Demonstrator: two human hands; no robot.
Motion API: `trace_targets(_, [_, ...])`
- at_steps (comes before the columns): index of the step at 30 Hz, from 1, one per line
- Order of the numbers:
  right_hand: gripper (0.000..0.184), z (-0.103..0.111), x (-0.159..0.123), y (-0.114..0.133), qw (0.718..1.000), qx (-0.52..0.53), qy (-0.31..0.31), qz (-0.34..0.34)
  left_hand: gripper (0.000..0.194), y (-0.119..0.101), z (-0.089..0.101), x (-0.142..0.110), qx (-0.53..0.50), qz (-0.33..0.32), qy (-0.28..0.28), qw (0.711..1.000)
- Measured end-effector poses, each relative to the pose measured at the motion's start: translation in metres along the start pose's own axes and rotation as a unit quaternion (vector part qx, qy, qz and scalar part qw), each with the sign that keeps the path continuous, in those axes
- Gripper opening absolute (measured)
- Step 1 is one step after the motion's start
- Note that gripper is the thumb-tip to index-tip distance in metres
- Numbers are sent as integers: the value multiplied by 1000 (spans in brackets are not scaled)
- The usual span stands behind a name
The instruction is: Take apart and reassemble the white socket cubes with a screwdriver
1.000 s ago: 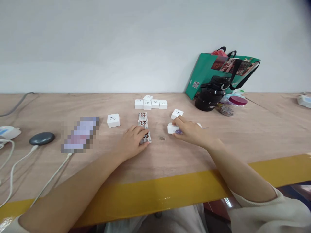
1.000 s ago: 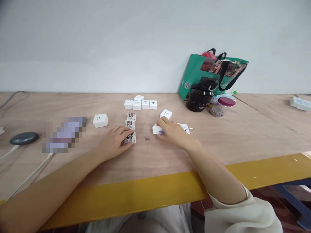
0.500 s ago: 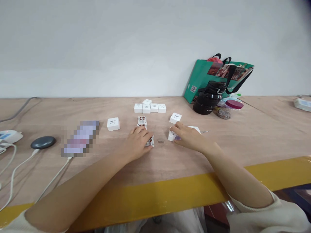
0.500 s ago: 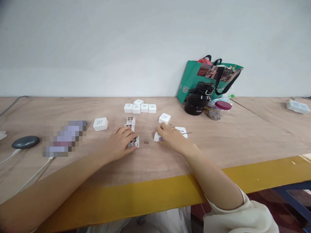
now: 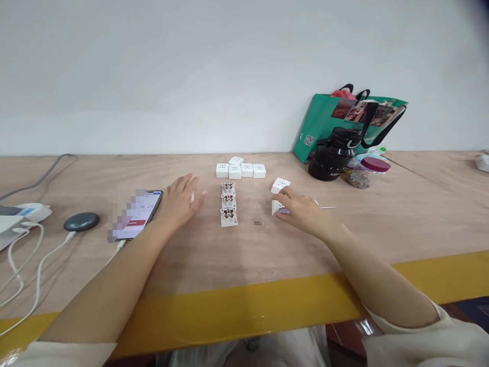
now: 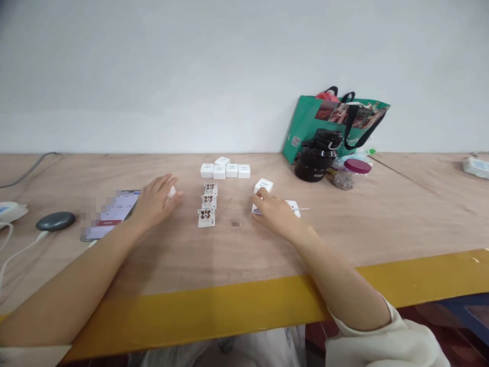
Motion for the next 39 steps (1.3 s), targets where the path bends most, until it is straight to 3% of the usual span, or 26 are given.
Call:
trace_targets(1, [27,0,0,3,1000,15,-19,9,51,11,2,2,23,41,53,998])
trace_targets(3, [23,-3,0,11,997,45,-49,48,54,24,10,0,27,53,165,984])
trace_targets(5, [20,-7,-1,21,990,80,-54,100,53,25,24,-9,12,39,217,975])
trace_targets(7, [17,-11,-2,30,980,127,-52,141,49,12,38,-22,-9,9,257,966])
trace_targets(10, [16,-6,-5,41,943,275,-112,148,45,-29,48,-47,-115,-119,272,948])
trace_targets(11, [18,-2,-6,43,917,348,-150,128,47,-45,47,-55,-157,-153,275,936])
trace_targets(13, [25,5,-9,44,833,503,-224,62,54,-71,37,-68,-223,-177,276,918])
trace_targets(16, [29,8,-10,46,701,663,-261,-27,55,-95,17,-77,-264,-154,242,921])
trace_targets(17, [29,8,-10,48,675,692,-252,-47,55,-98,11,-78,-273,-147,229,923])
trace_targets(19, [29,5,-8,52,650,722,-227,-70,55,-102,2,-79,-288,-146,197,925])
trace_targets(21, [28,1,-6,55,650,725,-213,-77,56,-102,-3,-78,-297,-155,177,925])
trace_targets(24, [29,-1,-6,58,672,705,-218,-53,57,-100,-7,-79,-296,-165,168,926])
trace_targets(33, [29,11,-20,61,757,586,-270,103,53,-100,-6,-80,-294,-189,138,927])
trace_targets(39, [28,4,-21,66,750,585,-282,123,51,-100,-8,-81,-293,-209,106,927])
Point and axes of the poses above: each hand's wrist, its own x-axis towards the middle knuckle, its own z-axis out of the back of the hand, y = z × x, the point moved 2 cm from there along x, towards the middle knuckle, and after that the axes turned 1 degree about -z, right-handed, at the moved point
